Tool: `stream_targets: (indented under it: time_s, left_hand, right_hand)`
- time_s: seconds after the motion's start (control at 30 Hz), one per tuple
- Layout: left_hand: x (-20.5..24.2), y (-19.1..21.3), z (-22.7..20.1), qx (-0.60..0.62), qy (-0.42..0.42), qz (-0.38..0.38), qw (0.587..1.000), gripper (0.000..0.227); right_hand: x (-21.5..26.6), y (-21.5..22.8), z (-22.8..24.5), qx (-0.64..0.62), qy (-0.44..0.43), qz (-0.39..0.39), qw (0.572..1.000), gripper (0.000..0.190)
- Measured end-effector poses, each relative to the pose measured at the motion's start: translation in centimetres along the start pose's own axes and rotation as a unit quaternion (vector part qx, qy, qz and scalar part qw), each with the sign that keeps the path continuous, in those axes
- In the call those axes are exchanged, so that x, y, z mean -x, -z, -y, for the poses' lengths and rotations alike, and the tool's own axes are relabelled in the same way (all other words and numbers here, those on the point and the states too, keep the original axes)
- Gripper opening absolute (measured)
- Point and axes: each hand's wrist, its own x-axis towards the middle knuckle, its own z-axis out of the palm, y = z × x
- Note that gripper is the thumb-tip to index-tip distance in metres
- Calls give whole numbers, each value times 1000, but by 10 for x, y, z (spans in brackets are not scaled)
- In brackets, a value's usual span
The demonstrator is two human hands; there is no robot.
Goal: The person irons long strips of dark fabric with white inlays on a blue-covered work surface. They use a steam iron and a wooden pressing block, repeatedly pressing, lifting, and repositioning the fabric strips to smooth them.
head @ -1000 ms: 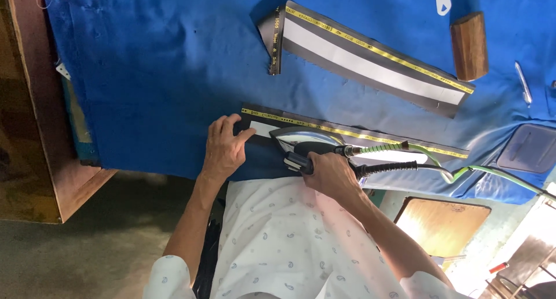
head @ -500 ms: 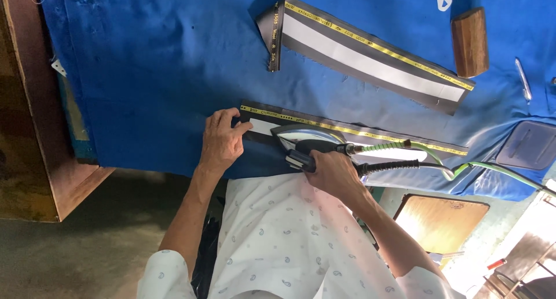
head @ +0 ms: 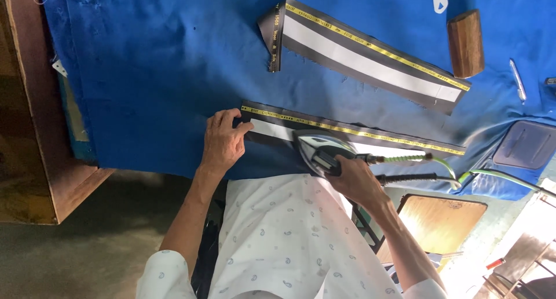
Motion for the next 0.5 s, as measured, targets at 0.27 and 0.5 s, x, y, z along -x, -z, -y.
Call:
stream_targets:
  time_s: [0.27, 0.5]
  left_hand:
    - [-1, 2, 0, -7, -1, 14, 1000, 29]
    - [-4, 5, 1, -1, 2, 16, 1000, 31]
  right_hand:
    - [-6, 0, 45, 68, 38, 38, 996, 31]
    - [-15, -2, 74, 84, 70, 45, 993, 32]
